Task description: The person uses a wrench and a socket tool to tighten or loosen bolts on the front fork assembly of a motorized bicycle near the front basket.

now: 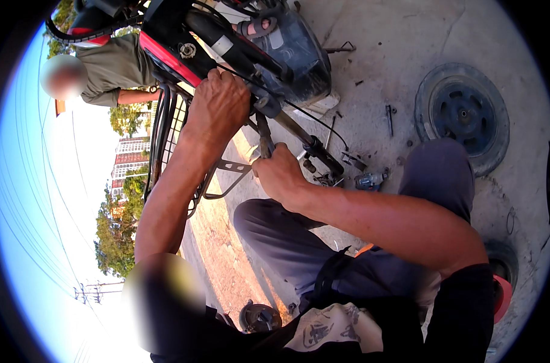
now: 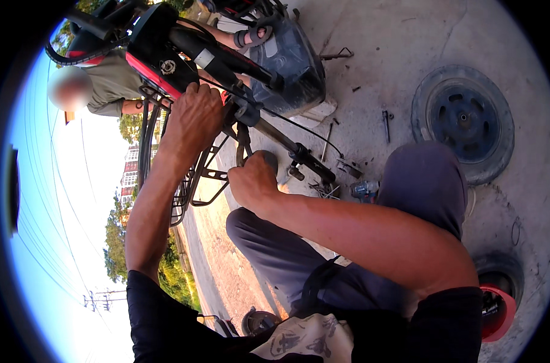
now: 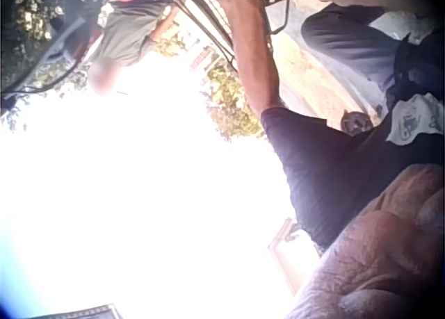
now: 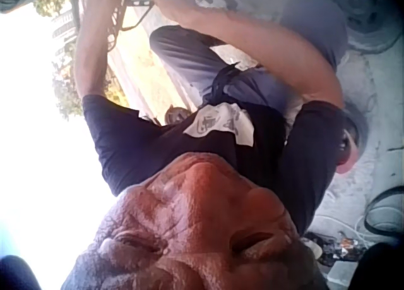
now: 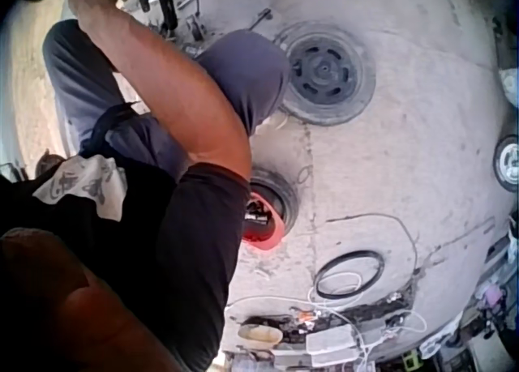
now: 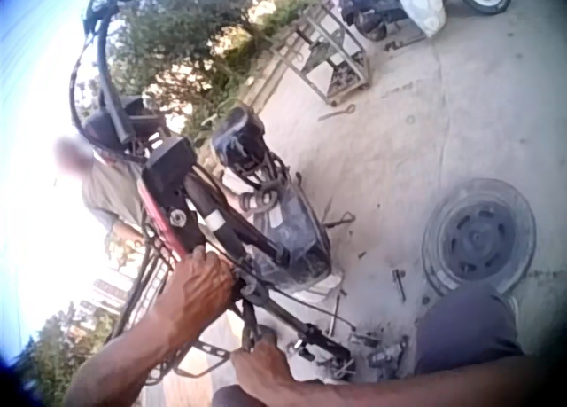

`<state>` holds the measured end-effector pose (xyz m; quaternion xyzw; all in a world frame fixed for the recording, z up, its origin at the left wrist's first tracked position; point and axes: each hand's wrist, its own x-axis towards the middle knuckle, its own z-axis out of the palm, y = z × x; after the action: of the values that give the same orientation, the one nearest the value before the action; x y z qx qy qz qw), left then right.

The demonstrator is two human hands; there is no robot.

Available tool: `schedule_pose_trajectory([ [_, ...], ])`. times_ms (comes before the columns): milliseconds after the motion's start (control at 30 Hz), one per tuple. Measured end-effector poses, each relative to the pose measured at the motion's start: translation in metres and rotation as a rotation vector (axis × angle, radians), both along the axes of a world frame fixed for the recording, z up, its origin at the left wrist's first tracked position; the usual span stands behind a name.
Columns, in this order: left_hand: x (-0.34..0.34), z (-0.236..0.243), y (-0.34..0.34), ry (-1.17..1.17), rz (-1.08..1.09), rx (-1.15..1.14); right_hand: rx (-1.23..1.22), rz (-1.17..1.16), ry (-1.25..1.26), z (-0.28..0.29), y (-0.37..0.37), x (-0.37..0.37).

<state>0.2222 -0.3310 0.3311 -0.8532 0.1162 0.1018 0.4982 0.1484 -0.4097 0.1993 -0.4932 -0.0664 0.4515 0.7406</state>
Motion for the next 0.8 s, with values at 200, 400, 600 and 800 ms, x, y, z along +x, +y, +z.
schedule_pose_trajectory([
  [200, -0.021, -0.008, -0.013, -0.115, 0.031, -0.115, 0.012, 0.017, 0.061, 0.000, -0.002, 0.001],
  [400, -0.035, -0.008, -0.032, -0.138, 0.069, -0.243, 0.032, 0.050, 0.001, 0.000, -0.005, 0.003],
  [600, -0.024, 0.014, -0.037, -0.152, -0.087, -0.055, 0.002, 0.057, -0.136, -0.002, -0.005, 0.002],
  [800, -0.017, 0.013, -0.035, -0.219, 0.135, -0.206, -0.006, 0.061, -0.009, -0.003, -0.005, 0.003],
])
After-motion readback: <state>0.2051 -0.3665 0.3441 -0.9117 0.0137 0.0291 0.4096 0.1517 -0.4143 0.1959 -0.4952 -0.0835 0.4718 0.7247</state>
